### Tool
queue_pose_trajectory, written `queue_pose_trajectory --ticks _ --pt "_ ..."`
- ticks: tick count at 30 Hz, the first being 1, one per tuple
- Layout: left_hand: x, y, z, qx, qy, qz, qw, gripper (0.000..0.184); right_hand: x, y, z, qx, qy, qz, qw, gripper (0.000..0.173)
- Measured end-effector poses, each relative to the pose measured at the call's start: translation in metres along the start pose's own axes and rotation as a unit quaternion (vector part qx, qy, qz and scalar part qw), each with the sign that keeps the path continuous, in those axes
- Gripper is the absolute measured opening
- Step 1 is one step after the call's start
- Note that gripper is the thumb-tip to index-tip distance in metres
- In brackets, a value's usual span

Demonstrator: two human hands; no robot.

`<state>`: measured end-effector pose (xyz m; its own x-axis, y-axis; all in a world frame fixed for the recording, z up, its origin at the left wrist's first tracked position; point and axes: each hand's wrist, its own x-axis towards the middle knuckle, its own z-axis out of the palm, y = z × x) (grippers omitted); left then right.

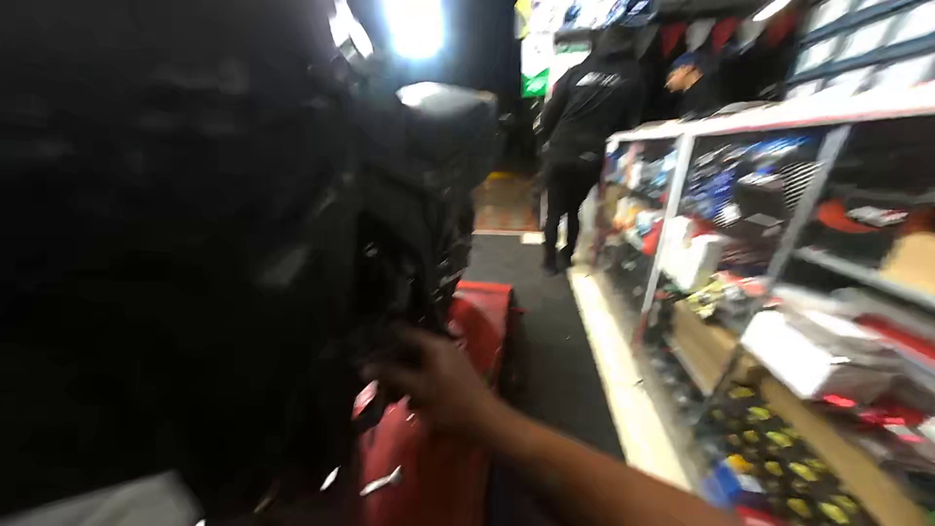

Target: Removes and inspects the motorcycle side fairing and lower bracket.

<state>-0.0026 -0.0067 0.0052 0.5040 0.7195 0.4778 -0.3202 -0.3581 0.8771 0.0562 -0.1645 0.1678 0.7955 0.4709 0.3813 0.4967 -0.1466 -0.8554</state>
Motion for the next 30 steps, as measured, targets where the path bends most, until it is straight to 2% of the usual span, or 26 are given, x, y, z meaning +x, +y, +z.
queue_pose_trajectory --ticks 2,4,6,10,12,15,17,19,21,23,26,27,29,30 --pt "0.006 -0.003 0.005 0.018 0.020 -0.021 0.999 0.074 0.002 0.005 0.014 0.165 0.010 0.043 0.985 0.042" --pt "0.008 -0.012 0.005 0.028 0.024 -0.016 0.999 0.063 0.001 0.002 0.026 0.325 0.019 0.090 0.941 0.030" --pt "0.008 -0.014 0.004 0.015 0.022 -0.023 0.999 0.058 -0.003 -0.001 0.031 0.386 0.015 0.111 0.916 0.031" --pt "0.009 -0.013 0.002 0.011 0.026 -0.027 0.999 0.064 -0.011 0.013 0.029 0.396 -0.048 0.027 0.917 0.028" --pt "0.009 -0.012 0.002 0.009 0.029 -0.029 0.999 0.063 -0.012 0.021 0.027 0.403 -0.081 -0.012 0.912 0.032" --pt "0.009 -0.014 0.002 -0.006 0.026 -0.016 1.000 0.061 -0.010 0.025 0.027 0.390 -0.085 -0.036 0.916 0.033" --pt "0.009 -0.015 0.002 -0.004 0.022 -0.011 1.000 0.056 -0.009 0.025 0.030 0.340 -0.031 -0.061 0.938 0.026" --pt "0.008 -0.014 0.002 -0.001 0.023 -0.018 1.000 0.055 -0.005 0.022 0.035 0.250 0.063 -0.095 0.962 0.021" --pt "0.009 -0.014 0.002 0.005 0.027 -0.022 0.999 0.057 0.004 0.022 0.038 0.154 0.145 -0.107 0.971 0.030" --pt "0.010 -0.014 0.002 0.005 0.029 -0.024 0.999 0.056 0.015 0.021 0.035 0.120 0.167 -0.053 0.977 0.038" --pt "0.010 -0.013 0.002 -0.006 0.030 -0.030 0.999 0.059 0.020 0.019 0.030 0.263 0.107 0.036 0.958 0.035" --pt "0.010 -0.014 0.003 -0.011 0.031 -0.032 0.999 0.060 0.021 0.019 0.030 0.321 0.091 0.043 0.942 0.041" --pt "0.010 -0.014 0.004 -0.022 0.033 -0.028 0.999 0.061 0.020 0.021 0.029 0.358 0.078 0.019 0.930 0.057" --pt "0.009 -0.014 0.004 -0.024 0.036 -0.027 0.999 0.061 0.019 0.023 0.029 0.338 0.078 0.003 0.938 0.054"
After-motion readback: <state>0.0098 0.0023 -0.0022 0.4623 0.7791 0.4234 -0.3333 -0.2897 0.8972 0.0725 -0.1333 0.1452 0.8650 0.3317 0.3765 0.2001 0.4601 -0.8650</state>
